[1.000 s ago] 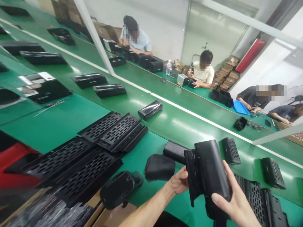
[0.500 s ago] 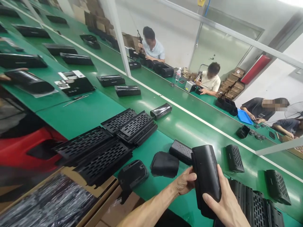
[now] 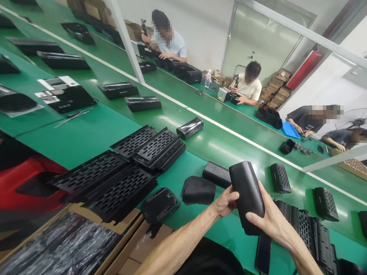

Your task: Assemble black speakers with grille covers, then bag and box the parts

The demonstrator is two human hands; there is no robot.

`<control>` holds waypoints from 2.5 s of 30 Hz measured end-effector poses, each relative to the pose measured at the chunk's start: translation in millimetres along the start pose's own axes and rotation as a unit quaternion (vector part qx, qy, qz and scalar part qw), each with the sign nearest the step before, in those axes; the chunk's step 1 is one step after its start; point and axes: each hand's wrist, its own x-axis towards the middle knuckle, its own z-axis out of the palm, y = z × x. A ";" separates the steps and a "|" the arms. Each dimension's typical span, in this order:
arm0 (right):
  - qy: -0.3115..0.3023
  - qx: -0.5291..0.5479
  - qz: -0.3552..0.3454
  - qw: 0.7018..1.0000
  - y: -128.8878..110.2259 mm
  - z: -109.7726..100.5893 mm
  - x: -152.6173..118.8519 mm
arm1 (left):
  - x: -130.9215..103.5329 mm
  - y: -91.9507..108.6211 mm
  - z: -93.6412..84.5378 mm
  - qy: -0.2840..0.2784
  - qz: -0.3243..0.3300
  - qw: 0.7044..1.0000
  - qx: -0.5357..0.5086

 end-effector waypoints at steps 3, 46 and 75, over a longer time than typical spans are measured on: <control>0.079 0.064 0.015 0.995 -0.8 13.1 -13.5 | 1.4 8.4 1.7 0.029 0.047 0.998 0.002; 0.200 0.190 0.072 0.959 15.4 25.7 -18.4 | 17.6 131.6 13.5 -0.043 0.086 0.889 0.448; 0.215 0.313 0.065 0.923 45.0 46.0 -25.4 | 0.0 33.4 -22.8 0.148 -0.004 0.982 0.118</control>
